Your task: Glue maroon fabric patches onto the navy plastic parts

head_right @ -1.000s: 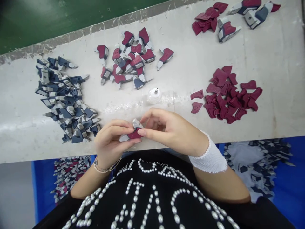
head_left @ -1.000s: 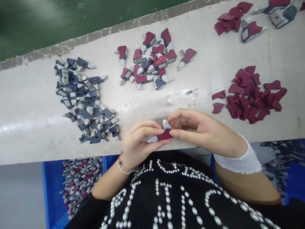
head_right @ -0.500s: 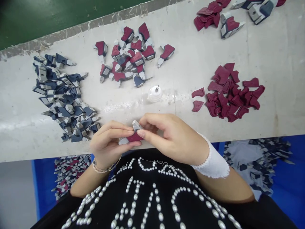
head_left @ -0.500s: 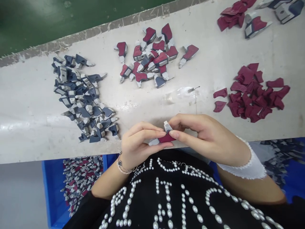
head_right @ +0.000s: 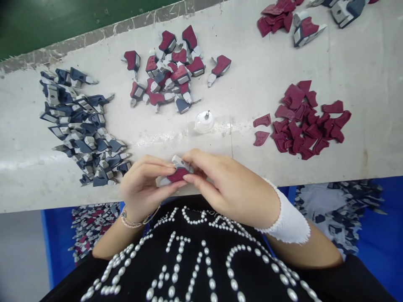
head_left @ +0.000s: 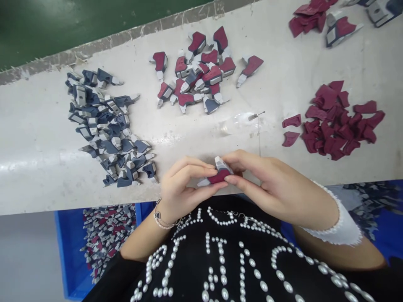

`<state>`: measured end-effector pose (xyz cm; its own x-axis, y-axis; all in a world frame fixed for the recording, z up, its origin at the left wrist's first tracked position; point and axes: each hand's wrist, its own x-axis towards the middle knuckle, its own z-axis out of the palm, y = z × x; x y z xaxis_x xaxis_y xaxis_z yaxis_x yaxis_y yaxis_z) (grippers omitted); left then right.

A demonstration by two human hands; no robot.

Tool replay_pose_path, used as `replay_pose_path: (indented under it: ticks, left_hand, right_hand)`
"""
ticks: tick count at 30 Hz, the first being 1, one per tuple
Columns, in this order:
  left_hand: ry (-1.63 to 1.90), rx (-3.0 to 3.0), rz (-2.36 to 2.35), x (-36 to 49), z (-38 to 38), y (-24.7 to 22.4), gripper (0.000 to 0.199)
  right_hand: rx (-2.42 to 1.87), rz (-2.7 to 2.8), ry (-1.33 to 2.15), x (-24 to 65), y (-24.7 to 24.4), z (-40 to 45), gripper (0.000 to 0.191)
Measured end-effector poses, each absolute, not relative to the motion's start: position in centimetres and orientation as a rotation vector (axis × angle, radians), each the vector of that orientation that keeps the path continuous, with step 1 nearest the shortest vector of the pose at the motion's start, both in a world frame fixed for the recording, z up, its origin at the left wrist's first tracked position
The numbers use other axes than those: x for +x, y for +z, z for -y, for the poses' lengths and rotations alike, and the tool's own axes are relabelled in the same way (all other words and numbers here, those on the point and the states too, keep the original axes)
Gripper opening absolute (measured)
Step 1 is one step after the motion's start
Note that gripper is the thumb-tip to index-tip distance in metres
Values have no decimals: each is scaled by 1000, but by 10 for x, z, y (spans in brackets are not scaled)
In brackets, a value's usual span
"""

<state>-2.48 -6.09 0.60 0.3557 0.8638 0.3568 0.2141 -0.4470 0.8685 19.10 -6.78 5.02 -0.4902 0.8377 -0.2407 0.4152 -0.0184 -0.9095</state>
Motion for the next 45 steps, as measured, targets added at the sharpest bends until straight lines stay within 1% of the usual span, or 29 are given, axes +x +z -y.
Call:
replay_pose_path:
  ticks: [3,6,9,15,19,26,32,45]
  left_hand:
    - [865,1796,-1050,-27,62,12,38]
    - [762,1916,-1036,-28,61,19,29]
    - [744,1999,-979,-27,60,21,21]
    - [876,1943,-985,-23,62,15,17]
    - [889,1817,-998,-21,61,12,13]
    - [767,1654,-1018,-26,58,15,14]
    - [679,1485,-1052,-27,62,20,16]
    - [668,1654,-1076,-25,61,25,12]
  right_hand:
    - [-1312,1968,1420,192,51,67,19]
    - [-1292,2051,1340,193,52,69,18]
    - [-1300,2122,1265,190,51,72,14]
    - [-1284,2207,1099,186,53,74,16]
    - [-1310,2203,1123,186,54,71,17]
    - [-1290,2165,1207,187,51,70,17]
    - [-1290,2164,1158,186,54,70,17]
    - [-1318,2178,1162,185,54,71,14]
